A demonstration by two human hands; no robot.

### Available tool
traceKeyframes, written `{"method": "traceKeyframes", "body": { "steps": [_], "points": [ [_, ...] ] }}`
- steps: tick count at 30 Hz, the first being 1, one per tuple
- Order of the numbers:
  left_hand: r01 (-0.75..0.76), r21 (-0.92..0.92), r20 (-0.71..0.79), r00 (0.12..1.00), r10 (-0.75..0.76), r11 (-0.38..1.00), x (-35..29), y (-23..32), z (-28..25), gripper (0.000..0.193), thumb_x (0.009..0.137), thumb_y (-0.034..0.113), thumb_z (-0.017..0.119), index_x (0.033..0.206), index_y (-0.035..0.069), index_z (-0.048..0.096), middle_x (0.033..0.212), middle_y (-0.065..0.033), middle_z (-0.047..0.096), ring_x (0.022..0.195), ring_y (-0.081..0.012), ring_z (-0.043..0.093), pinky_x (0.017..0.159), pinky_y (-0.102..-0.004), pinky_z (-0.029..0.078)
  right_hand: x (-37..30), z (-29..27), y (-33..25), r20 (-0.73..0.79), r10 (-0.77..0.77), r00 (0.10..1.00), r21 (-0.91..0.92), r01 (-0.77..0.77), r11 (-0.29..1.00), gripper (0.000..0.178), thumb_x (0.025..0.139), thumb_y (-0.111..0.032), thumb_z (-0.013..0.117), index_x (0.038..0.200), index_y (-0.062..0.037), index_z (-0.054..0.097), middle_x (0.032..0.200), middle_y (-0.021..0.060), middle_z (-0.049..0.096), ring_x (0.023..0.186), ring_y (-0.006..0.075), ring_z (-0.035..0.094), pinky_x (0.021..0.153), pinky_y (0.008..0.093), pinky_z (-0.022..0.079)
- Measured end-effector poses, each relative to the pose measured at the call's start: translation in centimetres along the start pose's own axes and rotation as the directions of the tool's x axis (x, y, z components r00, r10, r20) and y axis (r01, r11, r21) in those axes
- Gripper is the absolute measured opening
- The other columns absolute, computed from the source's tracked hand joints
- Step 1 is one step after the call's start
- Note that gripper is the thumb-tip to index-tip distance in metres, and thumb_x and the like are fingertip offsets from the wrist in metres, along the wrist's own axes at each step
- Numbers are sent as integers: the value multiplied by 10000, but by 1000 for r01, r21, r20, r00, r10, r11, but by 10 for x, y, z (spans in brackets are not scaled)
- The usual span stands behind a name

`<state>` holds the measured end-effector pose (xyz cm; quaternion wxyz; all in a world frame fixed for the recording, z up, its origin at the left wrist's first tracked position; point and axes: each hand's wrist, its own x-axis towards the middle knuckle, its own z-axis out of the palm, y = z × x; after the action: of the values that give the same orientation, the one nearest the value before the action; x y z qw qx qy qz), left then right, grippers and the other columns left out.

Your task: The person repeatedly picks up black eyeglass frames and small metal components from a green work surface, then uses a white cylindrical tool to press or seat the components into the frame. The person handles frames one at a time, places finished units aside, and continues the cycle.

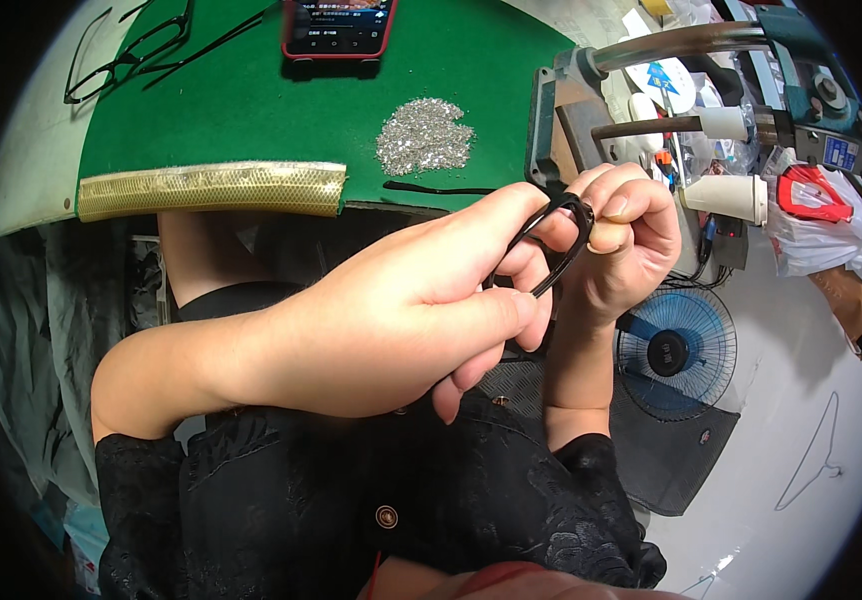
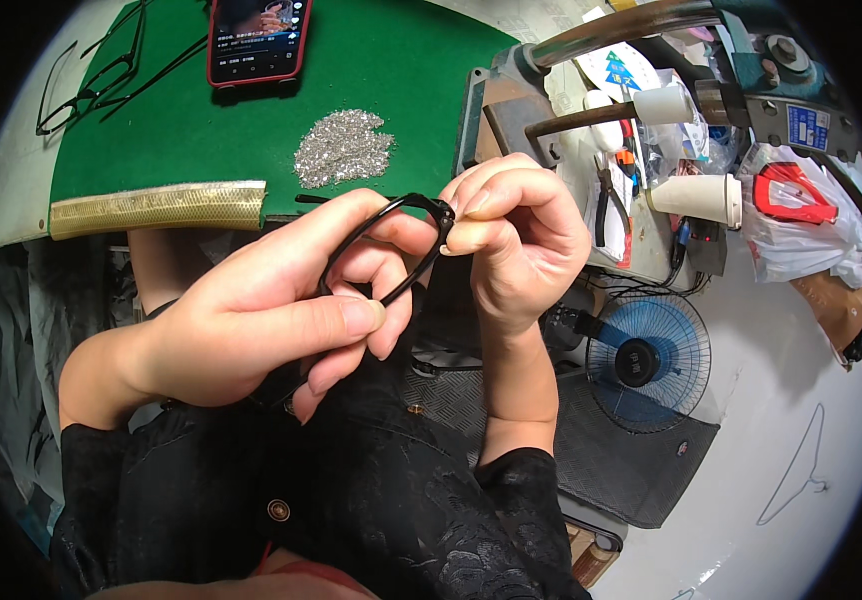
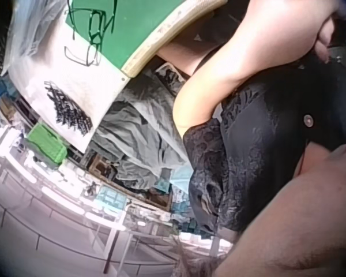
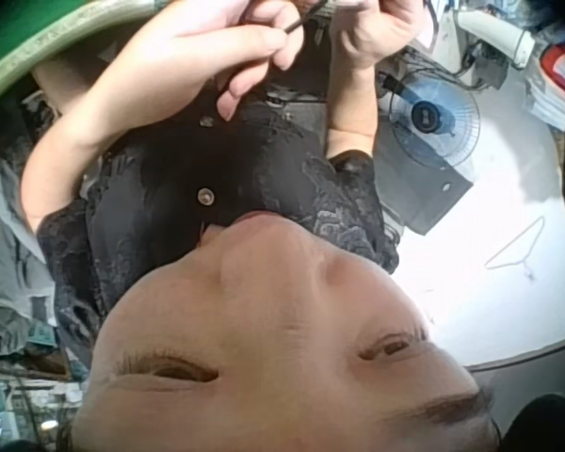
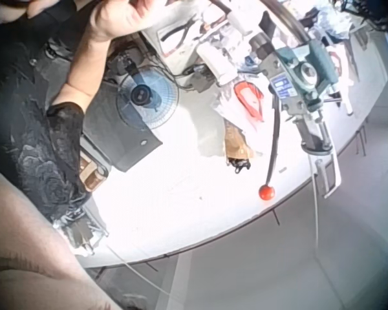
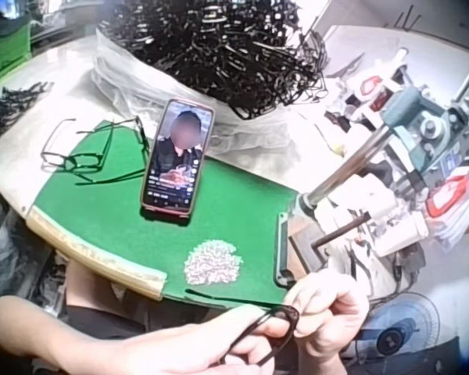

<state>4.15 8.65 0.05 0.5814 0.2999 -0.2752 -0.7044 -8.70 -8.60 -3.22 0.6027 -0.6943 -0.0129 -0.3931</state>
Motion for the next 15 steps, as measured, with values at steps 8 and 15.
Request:
{"method": "traceKeyframes", "body": {
  "steps": [8,15],
  "points": [
    [10,86,17,1000,-11,996,-2,2,0,478,981,100,449,1383,-53,239,926,-112,533,556,-81,492,489,-199,449,10,-6,-8,114,109,987,88,-120,989,153,784,14,695,836,11,551,752,100,584,666,166,568,645,268,486],
    [12,104,20,1000,-14,995,3,9,5,444,985,90,434,1367,-49,257,914,-109,529,539,-83,488,472,-201,449,12,-14,-7,126,161,979,140,-178,974,172,799,10,697,858,7,535,760,86,578,667,139,551,614,226,454]
  ]
}}
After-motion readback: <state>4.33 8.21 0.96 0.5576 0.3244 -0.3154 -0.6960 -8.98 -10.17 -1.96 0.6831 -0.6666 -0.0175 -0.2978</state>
